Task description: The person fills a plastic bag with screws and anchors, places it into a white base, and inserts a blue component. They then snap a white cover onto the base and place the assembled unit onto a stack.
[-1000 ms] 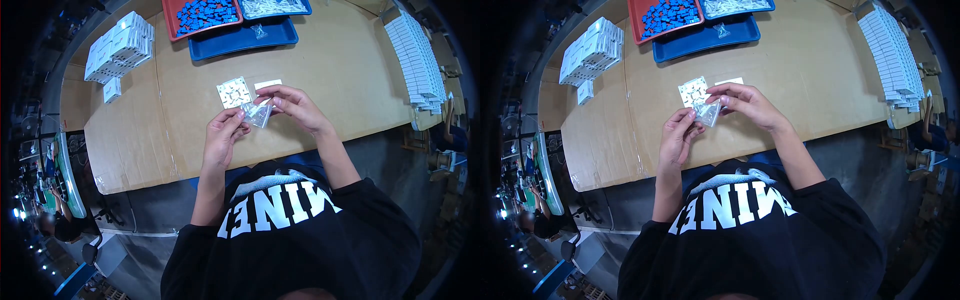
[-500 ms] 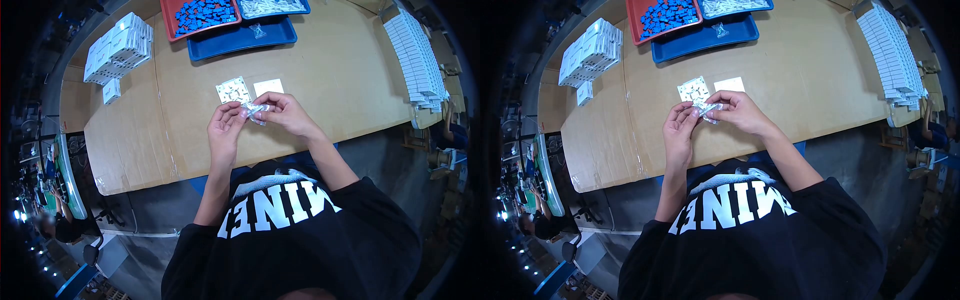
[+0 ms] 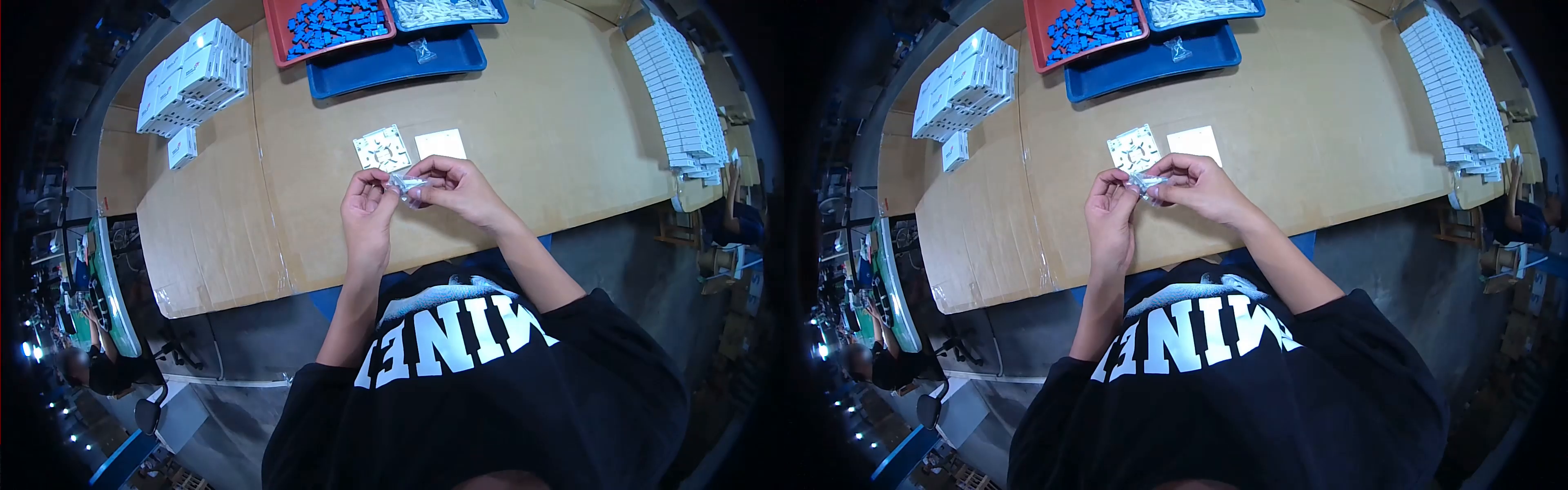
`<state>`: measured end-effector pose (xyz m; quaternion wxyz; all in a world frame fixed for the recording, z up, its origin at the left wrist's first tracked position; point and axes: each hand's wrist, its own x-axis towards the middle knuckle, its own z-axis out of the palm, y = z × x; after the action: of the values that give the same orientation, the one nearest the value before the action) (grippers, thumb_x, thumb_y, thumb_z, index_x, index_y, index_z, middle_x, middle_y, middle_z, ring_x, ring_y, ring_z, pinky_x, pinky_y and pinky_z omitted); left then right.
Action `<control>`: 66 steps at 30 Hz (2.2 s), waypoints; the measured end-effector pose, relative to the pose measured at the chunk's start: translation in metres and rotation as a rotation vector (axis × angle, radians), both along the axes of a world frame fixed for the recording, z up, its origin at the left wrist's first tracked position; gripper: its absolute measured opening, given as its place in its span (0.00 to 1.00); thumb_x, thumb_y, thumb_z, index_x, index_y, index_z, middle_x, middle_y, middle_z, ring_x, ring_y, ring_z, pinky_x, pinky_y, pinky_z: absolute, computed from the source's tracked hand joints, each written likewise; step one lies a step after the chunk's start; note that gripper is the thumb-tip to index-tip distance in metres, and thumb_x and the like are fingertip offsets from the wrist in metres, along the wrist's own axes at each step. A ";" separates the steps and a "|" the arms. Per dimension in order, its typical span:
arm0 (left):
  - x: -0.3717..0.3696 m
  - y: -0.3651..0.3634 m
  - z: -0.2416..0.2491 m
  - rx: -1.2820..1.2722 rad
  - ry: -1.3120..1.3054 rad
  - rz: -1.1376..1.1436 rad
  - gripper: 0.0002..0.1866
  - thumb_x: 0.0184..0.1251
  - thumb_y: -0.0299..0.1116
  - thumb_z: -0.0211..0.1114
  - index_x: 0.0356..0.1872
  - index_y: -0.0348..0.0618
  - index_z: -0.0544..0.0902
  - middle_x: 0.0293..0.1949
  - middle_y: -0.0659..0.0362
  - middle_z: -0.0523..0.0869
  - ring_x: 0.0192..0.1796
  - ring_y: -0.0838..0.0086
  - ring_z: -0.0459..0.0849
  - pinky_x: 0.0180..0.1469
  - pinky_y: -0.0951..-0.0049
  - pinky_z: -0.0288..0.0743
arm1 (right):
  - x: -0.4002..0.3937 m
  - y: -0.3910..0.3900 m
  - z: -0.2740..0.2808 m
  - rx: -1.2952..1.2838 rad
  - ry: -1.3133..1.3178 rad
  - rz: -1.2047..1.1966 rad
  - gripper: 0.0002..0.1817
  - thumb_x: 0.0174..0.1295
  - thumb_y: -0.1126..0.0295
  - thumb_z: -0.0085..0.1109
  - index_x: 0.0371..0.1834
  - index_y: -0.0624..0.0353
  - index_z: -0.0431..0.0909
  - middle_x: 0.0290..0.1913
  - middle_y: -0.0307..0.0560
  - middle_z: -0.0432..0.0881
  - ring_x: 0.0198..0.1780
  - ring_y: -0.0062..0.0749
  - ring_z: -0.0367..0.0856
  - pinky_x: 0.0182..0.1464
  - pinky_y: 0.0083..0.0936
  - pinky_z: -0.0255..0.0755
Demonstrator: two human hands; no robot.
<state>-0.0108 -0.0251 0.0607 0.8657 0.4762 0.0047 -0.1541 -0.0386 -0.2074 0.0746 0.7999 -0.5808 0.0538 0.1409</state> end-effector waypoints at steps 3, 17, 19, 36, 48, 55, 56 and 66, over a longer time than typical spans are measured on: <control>-0.001 -0.001 -0.001 0.100 -0.043 -0.022 0.14 0.71 0.15 0.64 0.54 0.36 0.77 0.44 0.62 0.80 0.50 0.81 0.82 0.54 0.81 0.74 | -0.001 0.005 0.001 -0.032 -0.018 -0.044 0.12 0.70 0.77 0.67 0.55 0.66 0.82 0.45 0.43 0.88 0.45 0.21 0.87 0.48 0.19 0.82; -0.001 0.003 -0.002 0.145 0.014 -0.049 0.06 0.76 0.23 0.66 0.49 0.33 0.82 0.47 0.57 0.88 0.49 0.77 0.86 0.55 0.77 0.79 | 0.003 0.003 -0.004 -0.009 0.082 -0.074 0.12 0.74 0.73 0.64 0.58 0.62 0.84 0.43 0.42 0.88 0.41 0.21 0.87 0.46 0.24 0.87; -0.001 0.004 -0.005 0.121 0.016 -0.038 0.06 0.76 0.23 0.67 0.49 0.34 0.82 0.46 0.57 0.87 0.49 0.77 0.86 0.55 0.77 0.79 | 0.003 0.005 0.004 0.016 0.083 -0.085 0.13 0.74 0.74 0.63 0.59 0.62 0.83 0.43 0.42 0.88 0.41 0.21 0.87 0.46 0.23 0.87; -0.001 0.001 -0.006 0.148 0.044 -0.065 0.10 0.73 0.19 0.66 0.52 0.36 0.78 0.48 0.56 0.86 0.50 0.77 0.85 0.54 0.77 0.78 | 0.003 0.004 -0.010 0.053 0.072 -0.145 0.10 0.72 0.78 0.64 0.53 0.65 0.79 0.41 0.46 0.89 0.42 0.25 0.90 0.46 0.24 0.87; -0.001 -0.002 0.013 0.015 0.167 0.055 0.15 0.75 0.24 0.65 0.60 0.39 0.78 0.43 0.61 0.85 0.40 0.82 0.82 0.45 0.79 0.75 | 0.004 0.001 -0.005 0.074 0.060 -0.101 0.13 0.70 0.79 0.65 0.56 0.68 0.81 0.42 0.46 0.87 0.43 0.28 0.90 0.47 0.24 0.87; 0.004 0.012 -0.013 0.182 0.177 -0.089 0.13 0.78 0.26 0.64 0.59 0.39 0.79 0.44 0.62 0.84 0.41 0.82 0.83 0.46 0.81 0.78 | 0.004 -0.004 0.000 0.041 0.103 -0.110 0.06 0.74 0.74 0.63 0.48 0.66 0.83 0.39 0.46 0.89 0.40 0.27 0.90 0.45 0.22 0.87; 0.002 0.011 -0.012 0.187 0.118 -0.082 0.13 0.78 0.26 0.64 0.59 0.40 0.79 0.44 0.61 0.84 0.42 0.82 0.83 0.46 0.80 0.78 | 0.004 -0.004 0.000 0.038 0.117 -0.118 0.06 0.74 0.74 0.62 0.47 0.66 0.83 0.38 0.46 0.89 0.39 0.27 0.90 0.43 0.21 0.87; 0.004 0.011 -0.011 -0.229 0.435 -0.108 0.14 0.78 0.23 0.62 0.60 0.40 0.77 0.44 0.61 0.82 0.45 0.81 0.80 0.46 0.78 0.76 | 0.008 -0.003 0.002 -0.010 0.101 -0.126 0.16 0.75 0.76 0.60 0.63 0.69 0.82 0.43 0.50 0.90 0.37 0.25 0.90 0.43 0.21 0.88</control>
<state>-0.0069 -0.0144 0.0496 0.8831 0.3302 0.1480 -0.2986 -0.0309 -0.2103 0.0764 0.8005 -0.5725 0.1313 0.1192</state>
